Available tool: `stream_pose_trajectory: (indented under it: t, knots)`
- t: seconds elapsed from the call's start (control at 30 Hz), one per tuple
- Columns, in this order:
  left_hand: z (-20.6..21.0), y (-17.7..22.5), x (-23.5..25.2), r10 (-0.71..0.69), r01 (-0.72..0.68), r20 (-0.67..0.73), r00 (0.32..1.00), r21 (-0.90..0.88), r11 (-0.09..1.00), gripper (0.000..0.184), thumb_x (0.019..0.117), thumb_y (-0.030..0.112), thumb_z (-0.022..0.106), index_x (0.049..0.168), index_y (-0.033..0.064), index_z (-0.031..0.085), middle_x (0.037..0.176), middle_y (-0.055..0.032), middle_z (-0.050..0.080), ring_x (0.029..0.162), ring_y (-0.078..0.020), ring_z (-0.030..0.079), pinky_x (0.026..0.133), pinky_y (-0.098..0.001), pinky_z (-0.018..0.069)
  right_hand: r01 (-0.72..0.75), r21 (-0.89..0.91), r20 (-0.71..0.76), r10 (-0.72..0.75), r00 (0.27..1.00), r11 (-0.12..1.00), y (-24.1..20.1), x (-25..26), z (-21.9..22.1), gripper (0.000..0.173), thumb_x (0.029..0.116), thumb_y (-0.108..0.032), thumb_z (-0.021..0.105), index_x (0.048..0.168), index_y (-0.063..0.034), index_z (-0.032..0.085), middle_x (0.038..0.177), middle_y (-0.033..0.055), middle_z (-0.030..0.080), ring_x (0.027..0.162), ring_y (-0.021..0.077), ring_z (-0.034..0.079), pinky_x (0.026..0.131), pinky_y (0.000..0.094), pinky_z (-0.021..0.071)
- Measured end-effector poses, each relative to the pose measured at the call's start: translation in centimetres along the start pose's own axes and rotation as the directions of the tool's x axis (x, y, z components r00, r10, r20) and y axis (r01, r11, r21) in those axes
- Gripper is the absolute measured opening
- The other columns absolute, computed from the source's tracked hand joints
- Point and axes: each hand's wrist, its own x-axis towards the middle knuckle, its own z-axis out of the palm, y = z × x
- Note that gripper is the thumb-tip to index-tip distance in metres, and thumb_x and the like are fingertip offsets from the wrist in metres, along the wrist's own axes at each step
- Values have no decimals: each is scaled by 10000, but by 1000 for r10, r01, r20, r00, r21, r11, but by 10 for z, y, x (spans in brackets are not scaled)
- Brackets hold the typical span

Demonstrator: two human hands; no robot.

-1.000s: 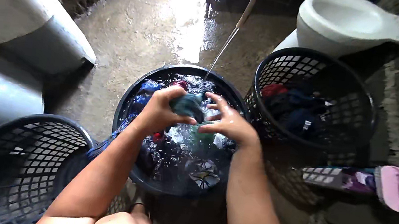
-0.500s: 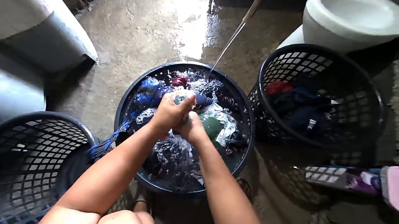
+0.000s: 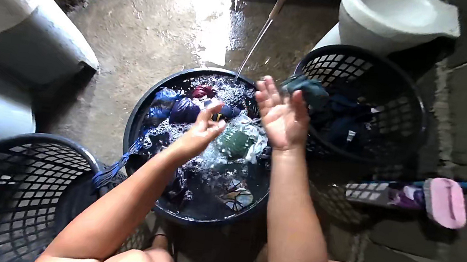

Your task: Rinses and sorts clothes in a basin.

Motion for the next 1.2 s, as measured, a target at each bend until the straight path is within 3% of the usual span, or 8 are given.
stream_pose_trajectory:
  t: [0.2, 0.4, 0.53, 0.67, 0.73, 0.83, 1.0, 1.2]
  knots:
    - [54, -79, -12, -237, -156, 451, 860, 676, 720, 617, 1060, 378, 531, 1629, 308, 303, 1744, -31, 59, 1590, -367, 91, 1215, -636, 232, -608, -661, -599, 177, 781, 440, 27, -18, -51, 498, 1037, -251, 618, 1494, -108, 481, 1421, 176, 575, 1179, 343, 603, 906, 545, 518]
    - [44, -100, -13, -486, 94, 188, 853, 862, 498, 604, 1092, 508, 342, 1654, 349, 187, 1541, -180, 475, 1298, -434, 556, 984, -683, 454, -631, -750, -600, 197, 775, 200, 124, -37, -69, 978, 852, -195, 850, 1605, -45, 244, 1437, 314, 526, 1326, 435, 542, 1103, 581, 454]
    - [28, -103, -23, -705, 240, 92, 703, 903, 357, 404, 1055, 251, 478, 1336, -6, 612, 1333, -279, 613, 1265, -480, 569, 990, -693, 445, -651, -757, -613, 403, 679, -56, 139, -58, -52, 586, 1062, -167, 562, 1545, 84, 345, 1527, 305, 458, 1444, 391, 440, 1211, 491, 328]
    - [6, -110, -14, -807, 320, 61, 587, 898, 301, 473, 1056, 294, 524, 1323, -90, 596, 1437, -309, 535, 1389, -483, 463, 1105, -697, 347, -503, -821, -556, 578, 598, -270, 143, -71, -51, 583, 1081, -292, 529, 1507, 91, 417, 1585, 291, 387, 1508, 401, 338, 1245, 524, 260]
    - [-19, -120, -2, -718, 330, 129, 684, 824, 462, 446, 1045, 277, 551, 1293, -89, 612, 1357, -327, 576, 1324, -488, 516, 1082, -693, 373, -373, -836, -549, 623, 556, -403, 125, -56, -25, 525, 1048, -294, 562, 1421, 74, 532, 1515, 278, 482, 1450, 398, 428, 1190, 563, 337]
    - [-42, -130, -2, -336, 252, 74, 939, 518, 817, 306, 1034, 231, 599, 1143, -38, 696, 1108, -241, 692, 1076, -378, 660, 976, -601, 487, -359, -925, -352, 647, 676, -128, 95, -32, 10, 347, 984, -204, 689, 1212, 56, 669, 1202, 261, 669, 1141, 368, 641, 1021, 554, 490]
    - [-28, -81, -14, -170, 167, 41, 985, 76, 983, 422, 1007, 161, 569, 1423, 93, 549, 1211, -97, 690, 1057, -160, 666, 946, -413, 546, -114, -883, 130, 469, 874, 456, 20, -25, 80, 120, 961, -115, 650, 965, 3, 674, 778, 71, 650, 697, 139, 618, 675, 364, 542]
    - [-42, -58, -2, -77, 46, -200, 977, -159, 986, 302, 1104, 271, 415, 1074, 53, 622, 860, -22, 646, 765, -101, 634, 718, -340, 569, -135, -954, -41, 330, 943, 267, -16, -26, 43, 174, 866, -118, 745, 991, -44, 650, 816, 102, 658, 663, 202, 620, 595, 414, 534]
